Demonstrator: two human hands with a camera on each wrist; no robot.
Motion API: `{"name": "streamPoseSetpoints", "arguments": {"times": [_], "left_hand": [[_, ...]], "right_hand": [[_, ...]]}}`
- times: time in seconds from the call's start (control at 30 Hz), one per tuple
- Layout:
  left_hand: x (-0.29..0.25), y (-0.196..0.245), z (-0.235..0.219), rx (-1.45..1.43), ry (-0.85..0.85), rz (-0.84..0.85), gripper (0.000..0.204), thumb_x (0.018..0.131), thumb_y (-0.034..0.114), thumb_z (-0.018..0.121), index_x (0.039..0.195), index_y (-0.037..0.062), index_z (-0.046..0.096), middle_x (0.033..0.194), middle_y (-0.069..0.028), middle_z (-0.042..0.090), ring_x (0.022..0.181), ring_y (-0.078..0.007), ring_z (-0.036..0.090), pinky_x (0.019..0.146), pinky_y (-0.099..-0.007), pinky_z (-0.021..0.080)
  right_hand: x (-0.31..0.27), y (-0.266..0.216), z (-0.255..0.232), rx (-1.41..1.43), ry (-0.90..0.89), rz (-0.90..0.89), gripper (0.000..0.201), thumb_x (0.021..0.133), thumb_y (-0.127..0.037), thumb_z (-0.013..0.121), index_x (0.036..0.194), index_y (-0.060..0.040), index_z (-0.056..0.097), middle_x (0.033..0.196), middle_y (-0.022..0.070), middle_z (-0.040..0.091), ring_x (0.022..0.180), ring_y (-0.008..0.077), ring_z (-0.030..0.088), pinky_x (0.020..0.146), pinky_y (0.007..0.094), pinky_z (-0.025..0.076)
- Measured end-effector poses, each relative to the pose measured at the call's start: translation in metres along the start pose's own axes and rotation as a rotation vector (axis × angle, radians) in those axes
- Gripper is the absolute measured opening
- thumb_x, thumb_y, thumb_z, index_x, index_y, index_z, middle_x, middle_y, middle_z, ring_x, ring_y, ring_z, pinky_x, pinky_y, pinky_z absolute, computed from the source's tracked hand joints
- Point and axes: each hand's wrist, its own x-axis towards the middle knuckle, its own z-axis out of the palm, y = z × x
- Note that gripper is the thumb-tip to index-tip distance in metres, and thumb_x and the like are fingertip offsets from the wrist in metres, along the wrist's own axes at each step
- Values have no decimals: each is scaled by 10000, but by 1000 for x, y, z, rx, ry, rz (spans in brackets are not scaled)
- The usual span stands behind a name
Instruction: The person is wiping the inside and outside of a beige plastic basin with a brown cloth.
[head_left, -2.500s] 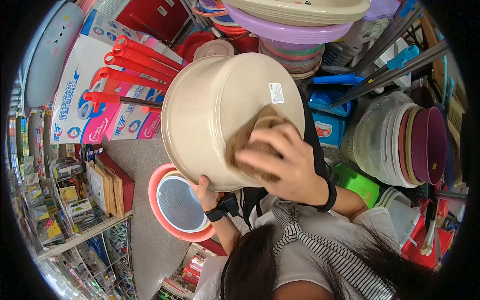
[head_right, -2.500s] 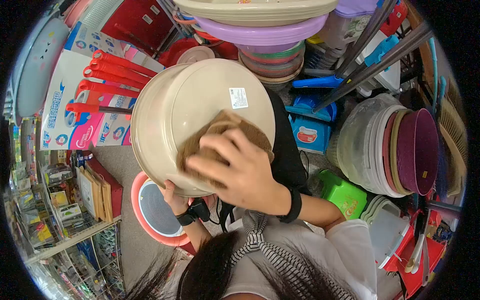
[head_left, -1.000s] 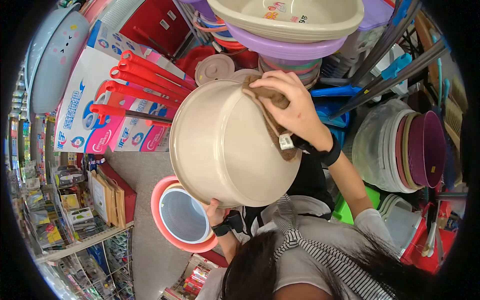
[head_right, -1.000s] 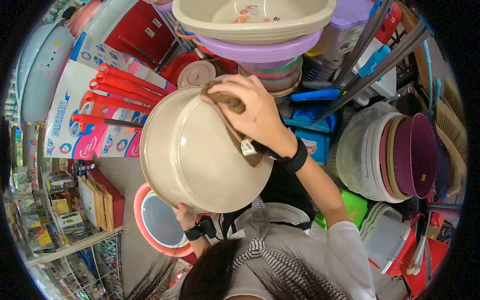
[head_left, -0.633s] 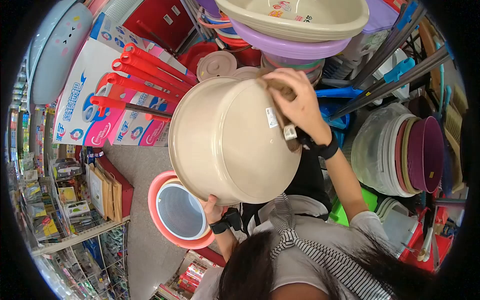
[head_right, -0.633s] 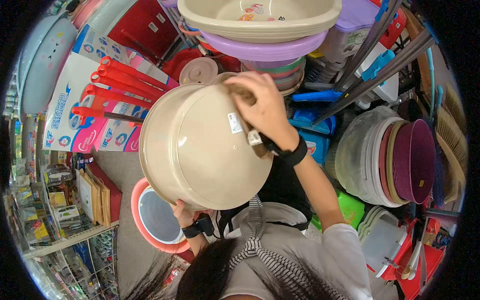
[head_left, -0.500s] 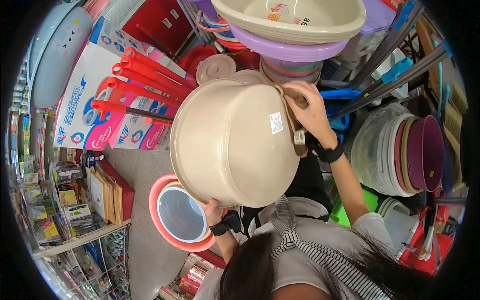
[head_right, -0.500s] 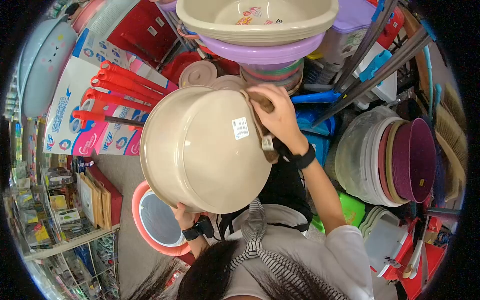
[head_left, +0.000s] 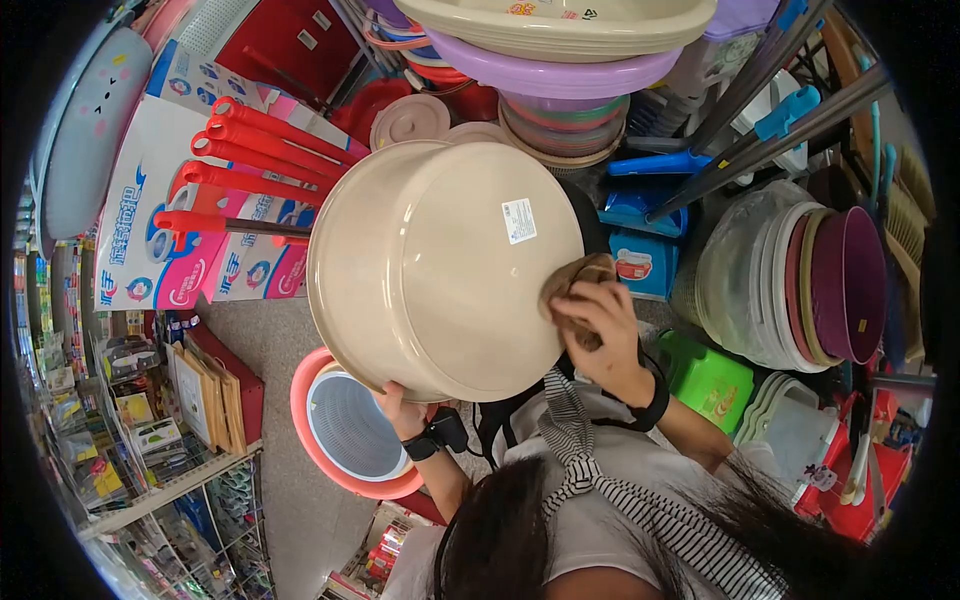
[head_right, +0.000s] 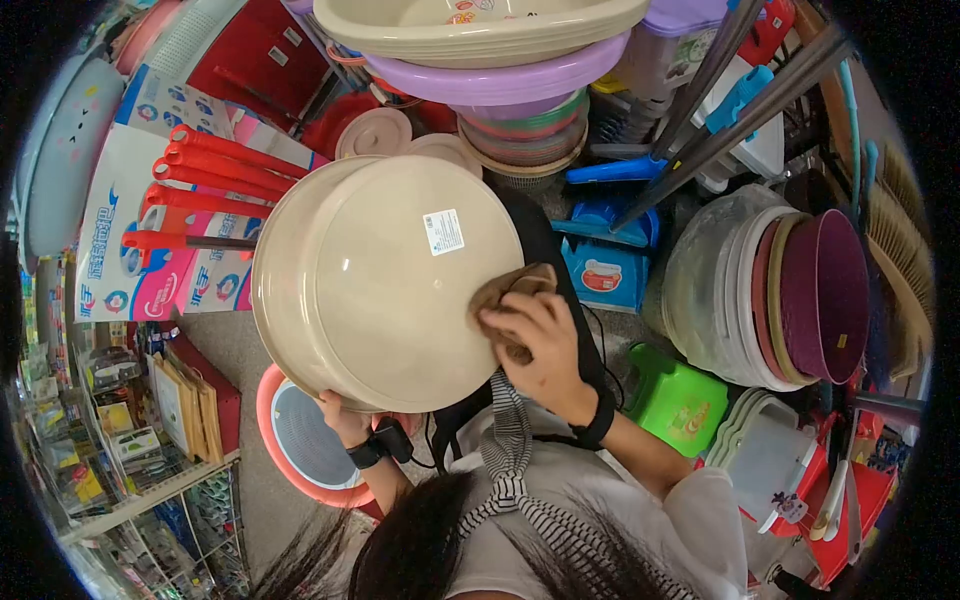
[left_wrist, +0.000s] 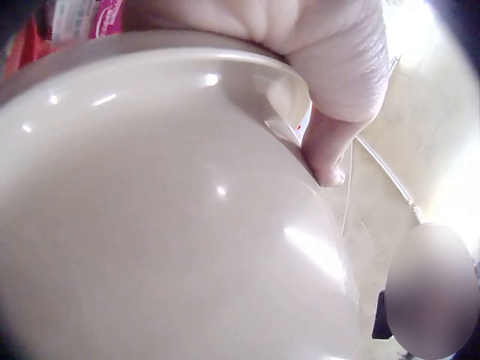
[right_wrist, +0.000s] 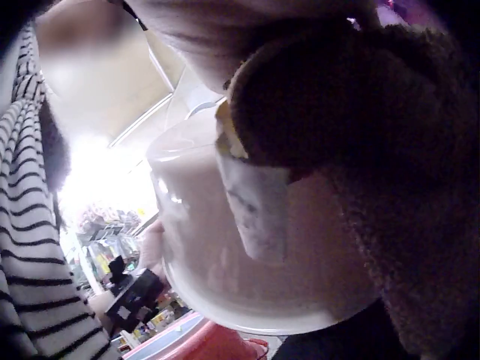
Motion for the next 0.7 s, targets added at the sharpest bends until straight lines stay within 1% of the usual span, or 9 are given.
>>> {"name": "streamPoseSetpoints", "arguments": {"times": [0.03, 0.1, 0.2, 0.23, 0.3, 0.47, 0.53, 0.6, 0.7], "left_hand": [[0, 2, 2, 2, 0, -4, 769, 861, 376, 689, 1425, 45, 285, 1306, -145, 495, 1119, -304, 564, 923, -431, 506], [0, 8, 8, -27, 43, -59, 865, 822, 354, 741, 1440, 7, 244, 1365, -164, 449, 1203, -305, 500, 1004, -432, 432], [0, 7, 8, -41, 58, -65, 849, 826, 359, 737, 1428, -7, 263, 1362, -166, 452, 1197, -308, 504, 1001, -432, 434], [0, 5, 7, -41, 57, -65, 849, 826, 359, 737, 1428, -7, 263, 1362, -166, 452, 1197, -308, 504, 1001, -432, 434], [0, 3, 4, -16, 19, -59, 756, 871, 368, 677, 1432, 55, 279, 1328, -143, 470, 1158, -306, 533, 953, -442, 490], [-5, 8, 17, 36, -16, -13, 760, 871, 351, 679, 1438, 45, 276, 1355, -149, 453, 1189, -313, 506, 987, -451, 448], [-5, 11, 24, 34, -7, -29, 763, 869, 348, 681, 1439, 42, 275, 1365, -151, 447, 1199, -314, 497, 994, -451, 437], [-2, 13, 32, 55, 4, -30, 774, 868, 349, 681, 1445, 41, 268, 1379, -152, 437, 1208, -312, 493, 996, -445, 434], [1, 15, 40, 57, -4, -23, 780, 869, 355, 677, 1450, 42, 261, 1383, -151, 434, 1216, -307, 489, 1003, -439, 426]], "right_hand": [[-4, -6, 1, 11, -8, -42, 454, 598, 10, 741, 1023, -144, 703, 1071, 61, 628, 945, 307, 535, 832, 391, 470], [-6, -16, 2, 11, -32, -133, 470, 576, -10, 762, 1013, -175, 713, 1094, 39, 625, 948, 299, 533, 824, 390, 473], [12, -22, 1, 23, -39, -217, 453, 584, -34, 777, 1004, -192, 714, 1090, 13, 624, 942, 287, 536, 806, 383, 469], [21, -21, 2, 30, -25, -219, 446, 588, -38, 778, 1002, -193, 713, 1088, 9, 623, 936, 281, 539, 803, 380, 468], [39, -23, 5, 38, 15, -227, 439, 595, -39, 771, 1003, -189, 710, 1071, 4, 625, 911, 269, 547, 794, 379, 466], [80, -39, 9, 61, 18, -309, 438, 597, -33, 749, 1007, -183, 711, 1041, 8, 633, 906, 274, 552, 797, 378, 471], [94, -38, 13, 99, 32, -239, 427, 600, -28, 741, 998, -180, 709, 1041, 10, 632, 911, 271, 551, 802, 376, 473], [94, -35, 19, 124, 76, -227, 414, 602, -18, 733, 985, -173, 708, 1039, 13, 632, 907, 263, 547, 807, 375, 468], [75, -42, 14, 100, -41, -301, 460, 577, -28, 724, 1009, -183, 695, 1043, 6, 627, 912, 274, 535, 809, 380, 452]]}}
